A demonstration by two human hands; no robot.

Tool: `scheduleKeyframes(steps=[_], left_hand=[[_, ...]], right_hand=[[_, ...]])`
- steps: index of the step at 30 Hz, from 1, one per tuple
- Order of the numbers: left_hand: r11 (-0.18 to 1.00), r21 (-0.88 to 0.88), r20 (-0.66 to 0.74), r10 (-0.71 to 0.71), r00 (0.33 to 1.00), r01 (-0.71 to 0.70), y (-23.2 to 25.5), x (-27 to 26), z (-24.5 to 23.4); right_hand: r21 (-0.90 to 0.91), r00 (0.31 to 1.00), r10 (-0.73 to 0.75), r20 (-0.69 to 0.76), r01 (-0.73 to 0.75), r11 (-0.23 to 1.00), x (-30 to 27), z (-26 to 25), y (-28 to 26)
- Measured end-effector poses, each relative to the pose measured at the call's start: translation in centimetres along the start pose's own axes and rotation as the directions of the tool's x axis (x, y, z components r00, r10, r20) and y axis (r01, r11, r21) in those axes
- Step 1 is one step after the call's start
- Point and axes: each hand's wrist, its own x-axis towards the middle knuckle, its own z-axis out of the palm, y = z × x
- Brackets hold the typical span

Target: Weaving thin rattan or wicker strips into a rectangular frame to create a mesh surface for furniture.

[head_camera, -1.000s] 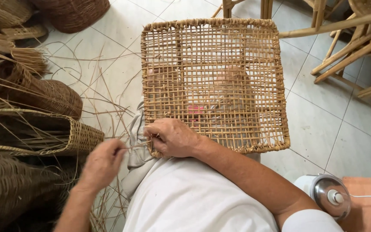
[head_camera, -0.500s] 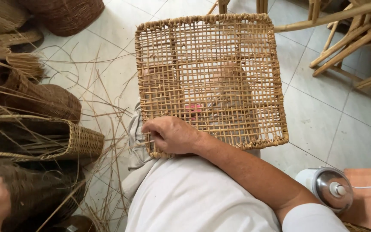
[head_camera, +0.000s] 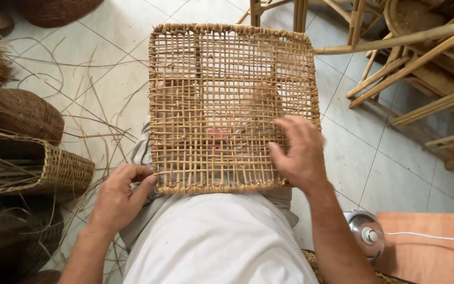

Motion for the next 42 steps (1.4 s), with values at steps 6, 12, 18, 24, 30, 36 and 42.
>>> scheduleKeyframes(steps=[6, 12, 18, 24, 30, 36, 42], left_hand=[[0.994, -0.005, 0.105, -0.106, 0.989, 0.107, -1.3, 0.8, -0.8], [0.913, -0.377, 0.247, -0.061, 0.967, 0.154, -2.6, 2.1, -0.9], [0.811, -0.575, 0.206, 0.017, 0.978, 0.107, -2.0, 2.1, -0.4], [0.820, -0.558, 0.131, -0.062, 0.989, 0.125, -2.5, 1.0, -0.7], [0.862, -0.486, 0.042, -0.139, 0.989, 0.142, -1.6, 0.7, -1.1], [0.862, -0.492, -0.020, -0.153, 0.988, 0.123, -2.8, 0.6, -1.2], [0.860, -0.497, -0.069, -0.170, 0.983, 0.114, -2.8, 0.6, -0.5]], right_hand=[[0.141, 0.869, 0.492, 0.053, -0.494, 0.858, -1.6, -0.3, 5.3], [0.354, 0.857, 0.515, -0.009, -0.479, 0.803, -0.7, 0.0, 5.8], [0.427, 0.886, 0.453, -0.103, -0.372, 0.824, -0.9, 0.2, 6.1], [0.156, 0.918, 0.391, -0.062, -0.378, 0.913, 0.6, 0.6, 5.0], [0.044, 0.979, -0.204, -0.021, 0.205, 0.978, 1.4, 2.7, -2.4], [0.109, 0.830, -0.526, 0.183, 0.515, 0.850, 3.9, 9.5, -8.7], [0.025, 0.813, -0.560, 0.160, 0.564, 0.825, 4.7, 11.9, -9.6]])
